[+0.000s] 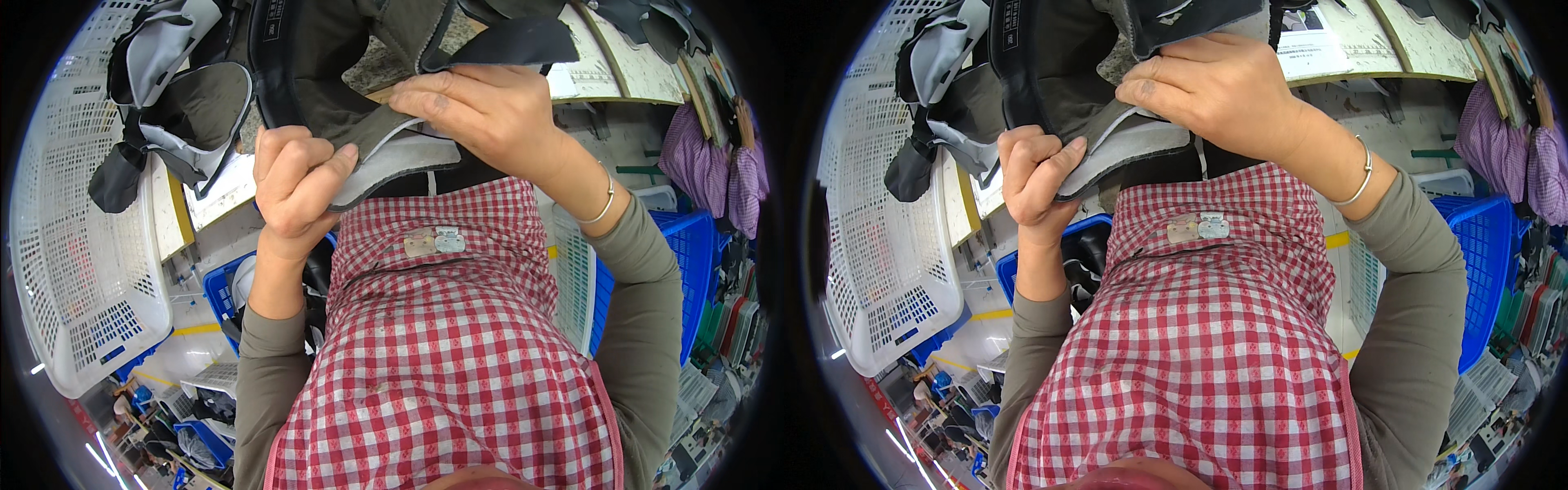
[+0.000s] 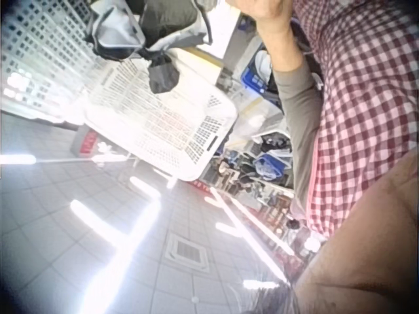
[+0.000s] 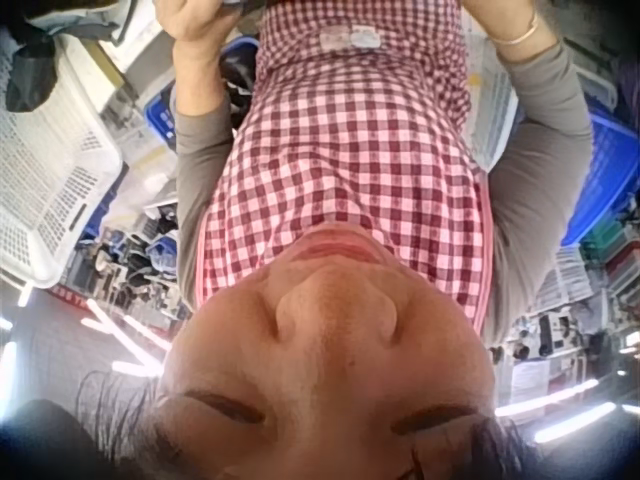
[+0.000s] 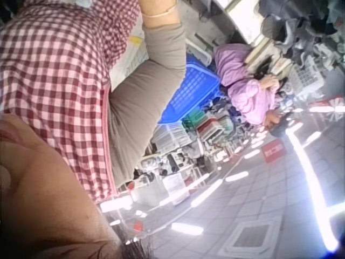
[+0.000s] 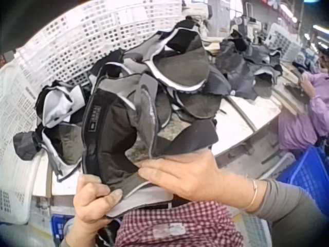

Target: The person assembles footwear components at a workbench. They repeatedly pick up black and white shoe parts from a white basket, align and press the edges together by hand, and place the assembled units on the table. The process continues with multiple items handled one at a time.

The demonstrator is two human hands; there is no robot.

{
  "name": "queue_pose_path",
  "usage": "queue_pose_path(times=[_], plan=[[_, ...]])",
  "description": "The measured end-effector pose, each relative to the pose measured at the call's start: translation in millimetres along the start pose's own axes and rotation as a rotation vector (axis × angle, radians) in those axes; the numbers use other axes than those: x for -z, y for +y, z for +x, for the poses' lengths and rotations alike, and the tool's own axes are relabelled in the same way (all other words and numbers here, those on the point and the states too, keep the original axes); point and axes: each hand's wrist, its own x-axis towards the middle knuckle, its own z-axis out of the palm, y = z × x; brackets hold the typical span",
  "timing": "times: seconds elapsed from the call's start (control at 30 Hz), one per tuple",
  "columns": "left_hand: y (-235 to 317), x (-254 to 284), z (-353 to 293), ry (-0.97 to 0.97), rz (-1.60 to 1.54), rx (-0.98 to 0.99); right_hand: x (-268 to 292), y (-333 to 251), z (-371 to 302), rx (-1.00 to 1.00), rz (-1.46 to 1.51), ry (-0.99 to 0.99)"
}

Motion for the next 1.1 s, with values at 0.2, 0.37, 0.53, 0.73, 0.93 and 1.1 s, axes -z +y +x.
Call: queue_pose_path(times=[0.2, 0.37, 0.53, 0.73, 0.93, 1.1], plan=[[-9.1, -17.0, -11.8, -0.209, -0.017, 0.072, -13.0, -9.7, -20.0, -0.024, -0.074, -0.022], [-6.7, -17.1, -25.5, -0.048, -0.093, 0.133, -15.5, -6.3, -20.2, -0.031, -0.024, -0.002], [-5.4, -9.8, -30.2, -0.001, -0.083, 0.148, -3.9, -7.8, -15.7, -0.014, 0.069, -0.069], [1.1, -6.6, -32.3, -0.017, -0.094, 0.136, -0.7, -20.4, -17.1, 0.011, 0.037, -0.091], [5.1, 1.1, -24.4, -0.002, -0.062, 0.233, 19.9, -20.9, -6.6, -0.048, 0.206, -0.283], [11.4, 1.9, -13.0, -0.121, -0.046, 0.308, 21.6, -27.8, -5.1, -0.177, 0.263, -0.378]])
